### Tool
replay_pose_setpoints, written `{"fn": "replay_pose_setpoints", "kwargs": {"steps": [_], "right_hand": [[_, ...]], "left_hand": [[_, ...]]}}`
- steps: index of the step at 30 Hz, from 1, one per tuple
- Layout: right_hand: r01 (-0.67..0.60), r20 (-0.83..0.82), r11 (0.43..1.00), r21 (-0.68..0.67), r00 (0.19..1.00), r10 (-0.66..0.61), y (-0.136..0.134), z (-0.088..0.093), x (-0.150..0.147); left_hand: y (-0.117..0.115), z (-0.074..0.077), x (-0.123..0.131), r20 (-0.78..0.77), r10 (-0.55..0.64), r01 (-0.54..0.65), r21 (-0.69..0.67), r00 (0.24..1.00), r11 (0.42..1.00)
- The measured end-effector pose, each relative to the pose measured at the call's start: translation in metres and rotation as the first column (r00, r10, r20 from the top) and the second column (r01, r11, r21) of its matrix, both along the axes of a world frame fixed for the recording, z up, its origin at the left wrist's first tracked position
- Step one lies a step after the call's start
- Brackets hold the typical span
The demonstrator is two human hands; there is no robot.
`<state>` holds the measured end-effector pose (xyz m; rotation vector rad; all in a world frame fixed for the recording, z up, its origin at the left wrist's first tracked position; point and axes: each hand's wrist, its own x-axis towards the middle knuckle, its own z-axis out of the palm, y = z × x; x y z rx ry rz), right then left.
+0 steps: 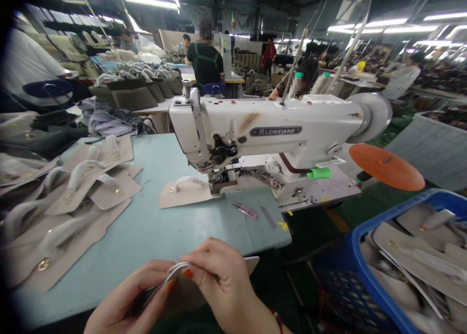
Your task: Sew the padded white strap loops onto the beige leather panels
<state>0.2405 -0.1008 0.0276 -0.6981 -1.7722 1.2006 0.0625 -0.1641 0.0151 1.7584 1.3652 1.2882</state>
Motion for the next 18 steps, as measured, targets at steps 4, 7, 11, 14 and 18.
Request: {"fn": "replay_pose_setpoints", "kwargs": {"steps": [4,7,11,14,18], "right_hand": [[0.036,0.000,0.999,0.015,0.999,-0.036,0.000,0.001,-0.002],[0.064,-0.004,0.998,0.024,0.998,-0.064,0.000,0.001,-0.004],[0.091,-0.004,0.996,0.023,0.996,-0.091,-0.002,-0.001,-0.007],[0.112,-0.012,0.993,0.037,0.994,-0.112,-0.003,-0.001,-0.008],[0.168,-0.021,0.982,0.081,0.986,-0.167,-0.005,-0.004,-0.011]], "left_hand": [[0.001,0.001,0.003,0.017,-0.020,0.020,0.008,1.000,1.000],[0.002,0.004,0.006,0.023,0.000,0.000,0.021,1.000,1.000],[0.003,0.007,0.007,0.028,0.027,-0.028,0.036,0.999,0.999],[0.003,0.006,0.007,0.034,0.010,-0.010,0.021,0.999,1.000],[0.001,0.004,0.009,0.046,-0.022,0.023,-0.016,0.999,1.000]]}}
